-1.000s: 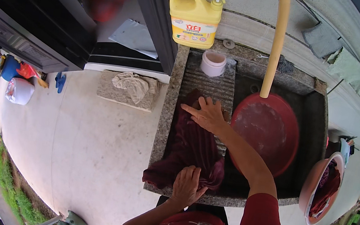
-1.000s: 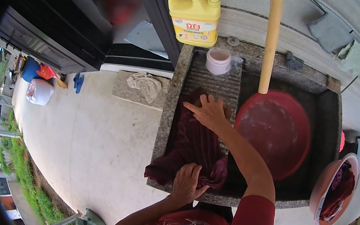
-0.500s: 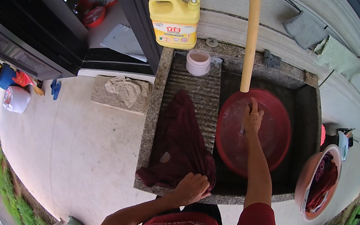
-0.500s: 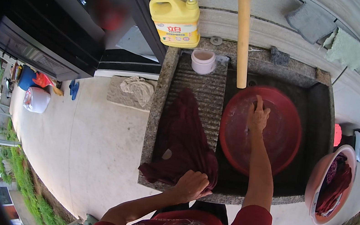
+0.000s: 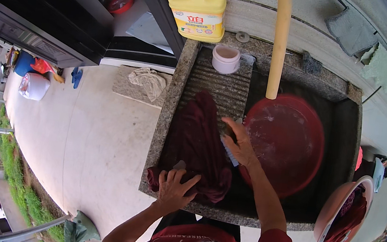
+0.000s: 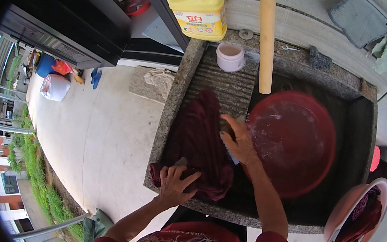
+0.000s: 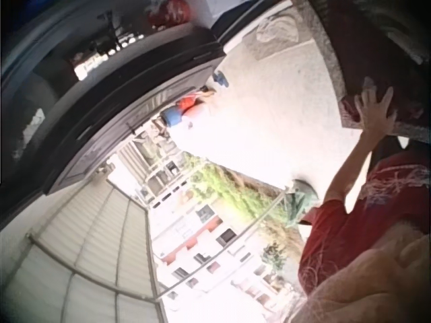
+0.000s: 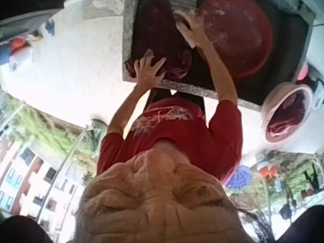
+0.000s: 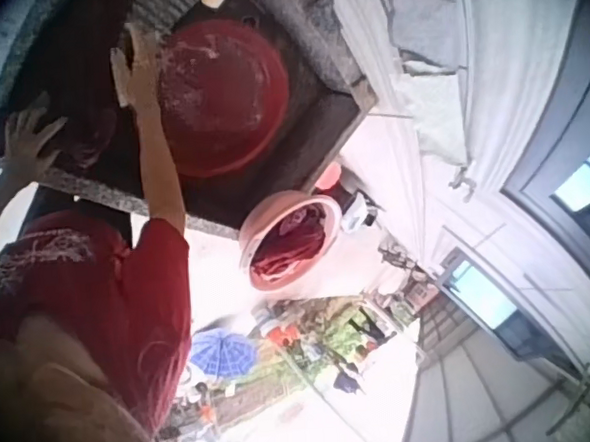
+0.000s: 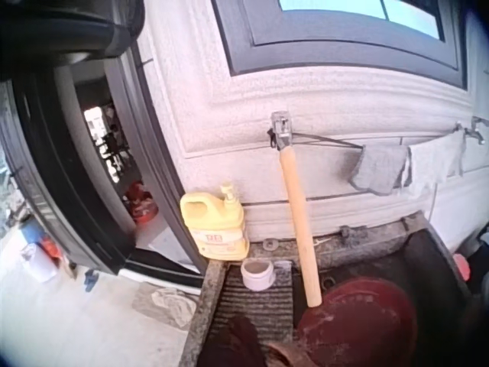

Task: The person washes a maroon shirt by hand in a red basin filled with soapy water. They scrub the fabric against a stone washboard, rinse the item in the basin, and wring out the excess water. The cleaned shirt is then placed into a separate pink basin containing other wet laundry.

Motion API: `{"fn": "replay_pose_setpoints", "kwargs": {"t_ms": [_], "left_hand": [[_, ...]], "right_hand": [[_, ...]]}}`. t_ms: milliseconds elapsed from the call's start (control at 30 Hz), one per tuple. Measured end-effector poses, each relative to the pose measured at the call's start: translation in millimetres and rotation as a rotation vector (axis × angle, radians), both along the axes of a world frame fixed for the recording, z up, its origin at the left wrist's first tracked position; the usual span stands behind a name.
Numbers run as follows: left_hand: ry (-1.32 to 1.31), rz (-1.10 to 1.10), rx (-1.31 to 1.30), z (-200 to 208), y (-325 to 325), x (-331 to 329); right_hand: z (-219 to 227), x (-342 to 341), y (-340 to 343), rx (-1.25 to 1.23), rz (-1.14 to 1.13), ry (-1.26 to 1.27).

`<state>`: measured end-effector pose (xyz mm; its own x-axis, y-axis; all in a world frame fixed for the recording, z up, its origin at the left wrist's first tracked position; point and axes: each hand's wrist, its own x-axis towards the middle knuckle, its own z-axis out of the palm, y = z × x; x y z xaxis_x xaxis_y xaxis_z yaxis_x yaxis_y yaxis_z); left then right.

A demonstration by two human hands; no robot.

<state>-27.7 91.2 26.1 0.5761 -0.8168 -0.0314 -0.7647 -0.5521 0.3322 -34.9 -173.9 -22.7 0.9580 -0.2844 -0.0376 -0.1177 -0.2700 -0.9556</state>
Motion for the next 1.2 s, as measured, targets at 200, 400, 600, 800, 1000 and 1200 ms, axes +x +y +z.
{"fn": "replay_pose_setpoints", "kwargs": {"t_ms": [200,400,600,800,1000,1200], "left_hand": [[0.005,-0.083,-0.095,-7.0,0.7,-3.2],[-0.190,-0.003,-0.288,16.2,2.7,-5.8],[-0.145,-0.108,-0.228,-1.5,2.4,-26.0],[-0.141,-0.102,-0.181,12.8,-3.2,-29.7],[-0.186,-0.142,-0.171,7.3,12.2,-25.9],[0.070,-0.032,-0.126,11.9,-18.3,1.5]], "right_hand": [[-24.4,95.3,57.2,-1.022,0.135,-0.040],[17.6,102.8,-48.7,-0.933,-0.559,-0.031],[8.4,68.7,-30.3,-0.864,0.052,0.074],[-9.4,109.7,45.7,-0.955,0.347,0.184],[-10.5,99.9,-5.2,-0.543,-0.320,-0.118],[-40.0,31.3,-78.9,-0.330,-0.725,-0.002]]}}
